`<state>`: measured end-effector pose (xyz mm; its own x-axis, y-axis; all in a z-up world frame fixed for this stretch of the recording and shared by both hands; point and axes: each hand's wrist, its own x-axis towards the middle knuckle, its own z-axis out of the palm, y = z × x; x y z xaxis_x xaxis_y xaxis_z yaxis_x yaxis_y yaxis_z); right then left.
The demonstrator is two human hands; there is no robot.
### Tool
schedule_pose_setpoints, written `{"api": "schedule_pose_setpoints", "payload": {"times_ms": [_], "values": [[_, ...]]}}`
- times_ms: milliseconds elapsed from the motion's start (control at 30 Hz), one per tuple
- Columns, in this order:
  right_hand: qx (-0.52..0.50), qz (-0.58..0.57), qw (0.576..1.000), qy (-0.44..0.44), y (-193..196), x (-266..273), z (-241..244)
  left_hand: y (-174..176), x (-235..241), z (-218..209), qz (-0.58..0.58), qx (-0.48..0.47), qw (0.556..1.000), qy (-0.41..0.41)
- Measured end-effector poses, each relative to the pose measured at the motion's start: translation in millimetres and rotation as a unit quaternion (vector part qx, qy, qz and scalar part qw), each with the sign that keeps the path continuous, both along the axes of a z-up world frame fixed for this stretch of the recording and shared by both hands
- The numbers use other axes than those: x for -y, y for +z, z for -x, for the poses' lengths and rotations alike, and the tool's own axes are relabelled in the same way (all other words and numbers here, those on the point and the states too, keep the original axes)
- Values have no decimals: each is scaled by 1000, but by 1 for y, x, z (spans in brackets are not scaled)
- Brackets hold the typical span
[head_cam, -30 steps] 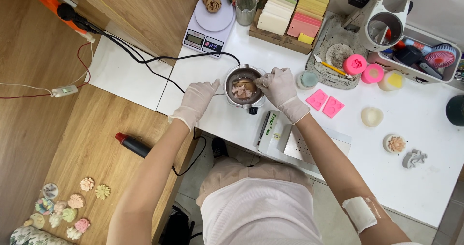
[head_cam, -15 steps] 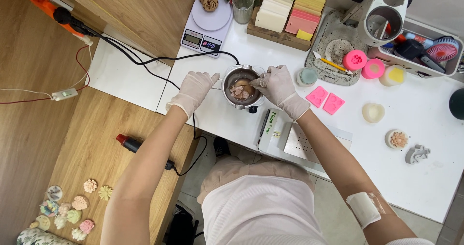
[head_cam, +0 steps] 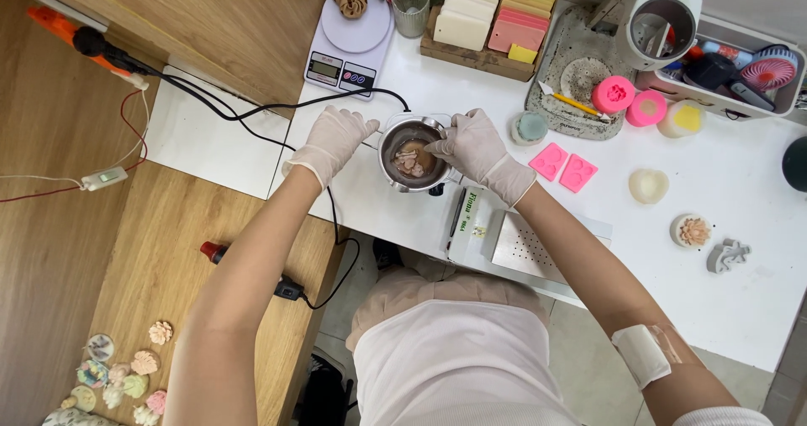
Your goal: The person removes two flower-shaped items from flexible silicone molds by hand, places them on a perforated tray, and then stirs a melting mixture in a small pot on a hot plate. The person handles molds, finished items, and a stirring tool during the process.
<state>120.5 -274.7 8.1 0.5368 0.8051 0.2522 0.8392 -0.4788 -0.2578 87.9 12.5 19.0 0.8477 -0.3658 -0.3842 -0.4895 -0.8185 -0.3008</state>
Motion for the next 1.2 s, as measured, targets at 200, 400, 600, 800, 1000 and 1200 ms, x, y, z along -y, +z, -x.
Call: {"api": "schedule_pose_setpoints", "payload": {"times_ms": [200, 400, 600, 800, 1000, 1200], "values": [[-14, 5, 1000, 8, 0, -3, -5, -16, -3, -20, 9, 16, 999, -45], [-7, 27, 1000, 6, 2, -5, -3, -19, 1, -34, 22, 20, 997, -77], [9, 40, 999, 5, 18, 5, 2, -21, 5, -40, 20, 21, 995, -92], [89, 64, 993, -48, 34, 30, 20, -24, -2, -24, 31, 40, 996, -68], [122, -9, 982, -145, 29, 49, 55, -4, -1, 17, 11, 46, 999, -3], [67, -36, 976, -204, 36, 42, 72, -5, 1, 58, 101, 52, 989, 91]]}}
